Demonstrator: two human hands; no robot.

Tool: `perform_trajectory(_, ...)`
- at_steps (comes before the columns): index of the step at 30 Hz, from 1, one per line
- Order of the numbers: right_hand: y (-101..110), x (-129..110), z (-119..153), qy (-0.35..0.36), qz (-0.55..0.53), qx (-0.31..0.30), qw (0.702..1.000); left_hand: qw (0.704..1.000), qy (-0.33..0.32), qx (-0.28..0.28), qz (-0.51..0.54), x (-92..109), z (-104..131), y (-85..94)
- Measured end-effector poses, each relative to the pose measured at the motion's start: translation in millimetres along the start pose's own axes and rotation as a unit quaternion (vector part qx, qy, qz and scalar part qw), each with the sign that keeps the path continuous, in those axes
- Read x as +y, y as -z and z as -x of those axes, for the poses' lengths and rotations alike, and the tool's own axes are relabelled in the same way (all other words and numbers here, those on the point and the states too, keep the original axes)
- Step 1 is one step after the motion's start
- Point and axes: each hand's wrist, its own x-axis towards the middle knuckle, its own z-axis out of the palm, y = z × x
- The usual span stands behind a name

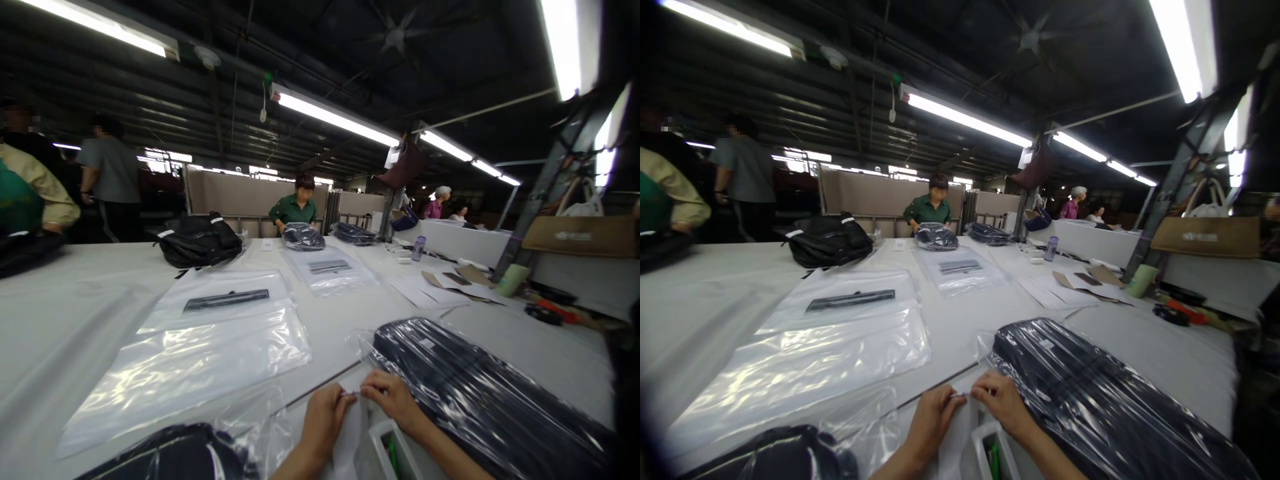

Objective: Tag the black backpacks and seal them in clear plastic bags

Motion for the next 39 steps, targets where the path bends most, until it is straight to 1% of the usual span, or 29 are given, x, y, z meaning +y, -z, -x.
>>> perform_trajectory(2,0,-1,1,0.002,-0.011,-0.003,1.0,1.0,-0.001,-0.007,0.015,1,0,1.2)
perform_trajectory(5,0,1,1,-0.043,-0.023,-0.017,0.999,0.999,-0.002,-0.008,0.043,1,-3,2.0)
perform_trajectory(7,-1,3,0,-0.058,-0.016,-0.028,0.998,0.998,0.001,-0.005,0.061,0,-5,2.1)
perform_trajectory(10,-3,6,-3,-0.063,0.009,-0.006,0.998,0.997,0.009,-0.002,0.081,1,-7,2.3)
perform_trajectory(12,-5,7,-5,-0.091,0.01,0.015,0.996,0.996,0.015,0.001,0.086,1,-6,2.6)
perform_trajectory(14,-6,7,-6,-0.108,-0.002,0.017,0.994,0.996,0.024,0.007,0.085,1,-6,2.9)
perform_trajectory(18,-10,8,-8,-0.089,-0.038,0.014,0.995,0.995,0.04,0.023,0.085,0,-4,2.3)
perform_trajectory(20,-12,11,-8,-0.115,-0.073,0.015,0.991,0.994,0.045,0.027,0.093,0,-5,1.6)
perform_trajectory(23,-13,15,-8,-0.153,-0.126,-0.01,0.98,0.992,0.053,0.032,0.112,1,-6,1.7)
perform_trajectory(25,-11,16,-8,-0.158,-0.103,-0.003,0.982,0.989,0.059,0.039,0.129,3,-7,2.4)
perform_trajectory(26,-10,16,-8,-0.159,-0.072,0.016,0.985,0.986,0.067,0.044,0.149,4,-8,2.9)
perform_trajectory(27,-9,16,-8,-0.161,-0.039,0.043,0.985,0.977,0.081,0.048,0.191,4,-10,3.4)
perform_trajectory(28,-9,16,-8,-0.164,-0.019,0.066,0.984,0.962,0.1,0.05,0.248,5,-12,3.8)
perform_trajectory(29,-8,16,-8,-0.165,-0.024,0.079,0.983,0.942,0.12,0.05,0.31,5,-14,4.2)
perform_trajectory(31,-9,15,-8,-0.156,-0.108,0.064,0.98,0.9,0.154,0.045,0.406,3,-18,4.8)
perform_trajectory(32,-10,14,-8,-0.147,-0.168,0.045,0.974,0.887,0.163,0.043,0.429,1,-20,5.1)
perform_trajectory(34,-12,10,-7,-0.125,-0.27,0.011,0.955,0.884,0.174,0.051,0.432,-3,-23,5.3)
perform_trajectory(35,-13,9,-7,-0.118,-0.3,0.003,0.946,0.883,0.18,0.06,0.429,-5,-23,5.0)
perform_trajectory(37,-15,5,-7,-0.115,-0.324,0.009,0.939,0.883,0.19,0.082,0.422,-10,-24,3.7)
perform_trajectory(39,-16,3,-8,-0.11,-0.319,0.016,0.941,0.885,0.195,0.107,0.409,-14,-24,1.8)
